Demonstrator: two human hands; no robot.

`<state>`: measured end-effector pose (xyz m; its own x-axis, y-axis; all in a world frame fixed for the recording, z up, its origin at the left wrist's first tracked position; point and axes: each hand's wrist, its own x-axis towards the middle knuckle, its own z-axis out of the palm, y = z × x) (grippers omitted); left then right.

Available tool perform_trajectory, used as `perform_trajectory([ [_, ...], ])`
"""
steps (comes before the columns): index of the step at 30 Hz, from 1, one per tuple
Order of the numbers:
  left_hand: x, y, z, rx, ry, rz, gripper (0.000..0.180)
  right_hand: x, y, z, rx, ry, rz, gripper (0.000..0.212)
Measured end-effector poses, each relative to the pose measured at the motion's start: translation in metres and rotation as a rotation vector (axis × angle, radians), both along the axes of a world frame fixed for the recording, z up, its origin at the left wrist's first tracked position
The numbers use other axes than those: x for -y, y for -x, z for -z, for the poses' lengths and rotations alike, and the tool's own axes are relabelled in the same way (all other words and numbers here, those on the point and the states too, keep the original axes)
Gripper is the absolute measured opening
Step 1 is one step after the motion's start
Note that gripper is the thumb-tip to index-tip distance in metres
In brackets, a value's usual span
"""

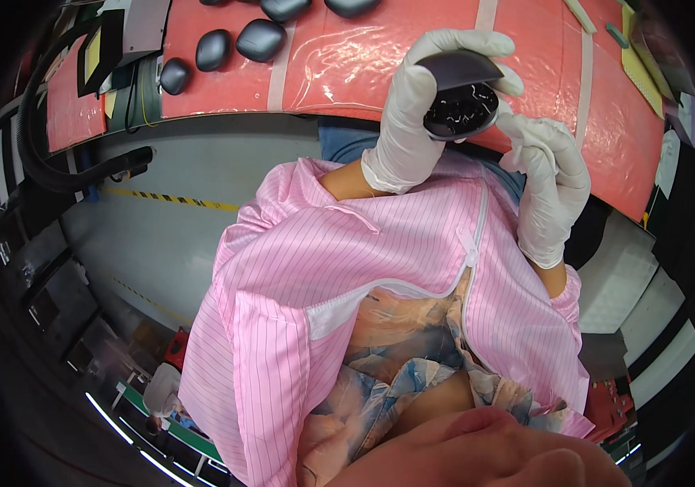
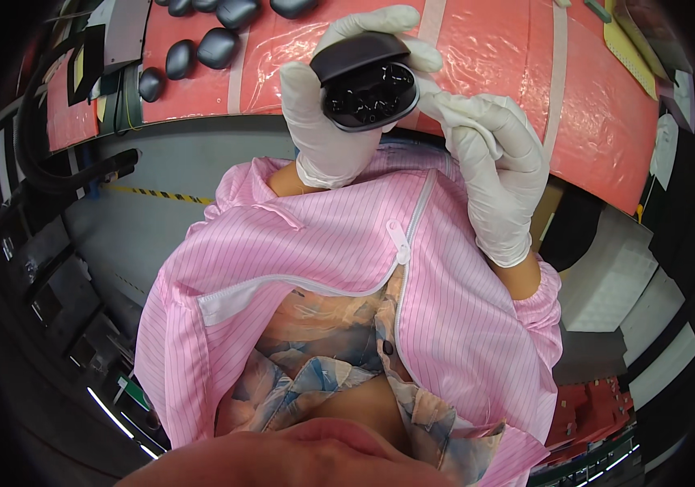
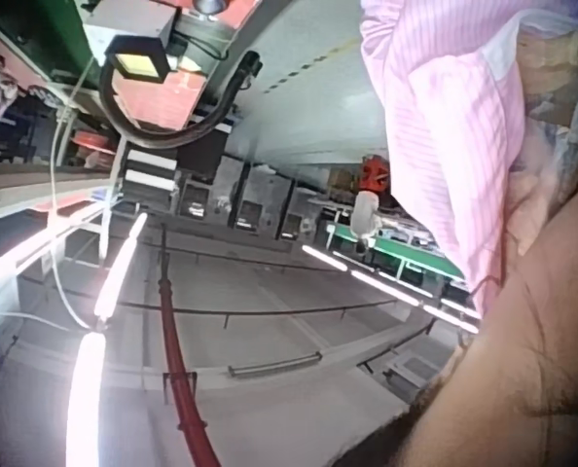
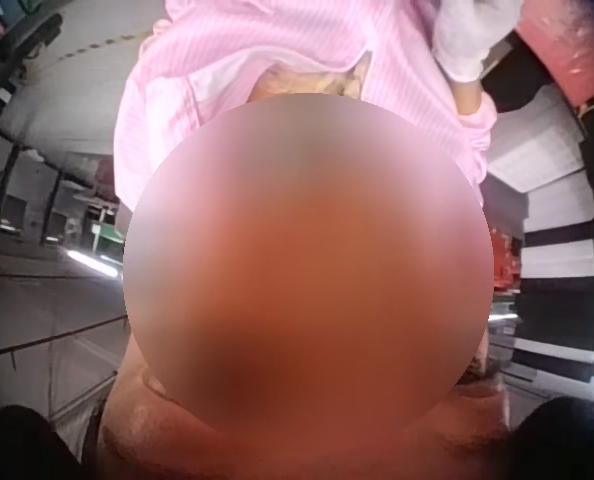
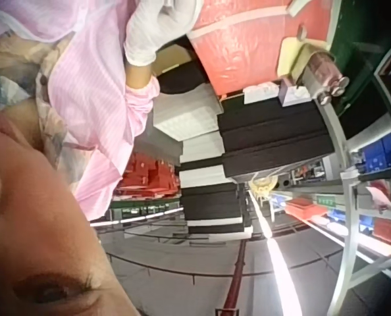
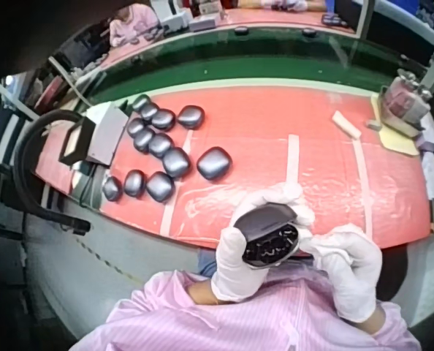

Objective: The person is cleaning and inspecting earbud charging cases at a factory assembly line using a wipe.

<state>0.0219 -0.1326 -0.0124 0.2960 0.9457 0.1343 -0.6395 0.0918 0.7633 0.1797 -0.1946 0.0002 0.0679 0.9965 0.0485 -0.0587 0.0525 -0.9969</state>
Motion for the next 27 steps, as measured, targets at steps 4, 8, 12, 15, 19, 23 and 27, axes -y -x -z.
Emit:
perform_trajectory([
  [4,0.001,-0.001,-0.004,-0.079,-0.01,-0.028,0.091,-0.002,-0.002,-0.002,-0.002,-0.004,-0.003,0.022],
  [8,0.002,-0.004,-0.004,-0.143,0.017,-0.094,0.101,-0.003,0.002,-0.004,-0.007,-0.014,0.035,0.023],
  [12,0.002,-0.006,-0.001,-0.137,0.002,-0.133,0.094,-0.014,0.011,-0.02,0.31,-0.242,-0.028,0.024],
  [15,0.004,-0.007,0.006,-0.076,-0.14,-0.124,0.071,-0.025,0.028,-0.034,0.782,-0.518,-0.191,0.019],
  [19,-0.01,0.004,0.032,-0.486,-0.537,-0.441,0.062,-0.025,0.039,-0.037,0.921,-0.328,-0.186,0.007],
  [23,0.007,-0.004,0.011,-0.331,-0.145,-0.321,0.056,-0.04,0.01,-0.057,0.042,0.468,-0.508,0.011],
  [27,-0.001,-0.007,0.004,0.028,0.276,-0.185,0.054,-0.046,0.019,-0.032,0.559,-0.503,-0.149,0.018],
])
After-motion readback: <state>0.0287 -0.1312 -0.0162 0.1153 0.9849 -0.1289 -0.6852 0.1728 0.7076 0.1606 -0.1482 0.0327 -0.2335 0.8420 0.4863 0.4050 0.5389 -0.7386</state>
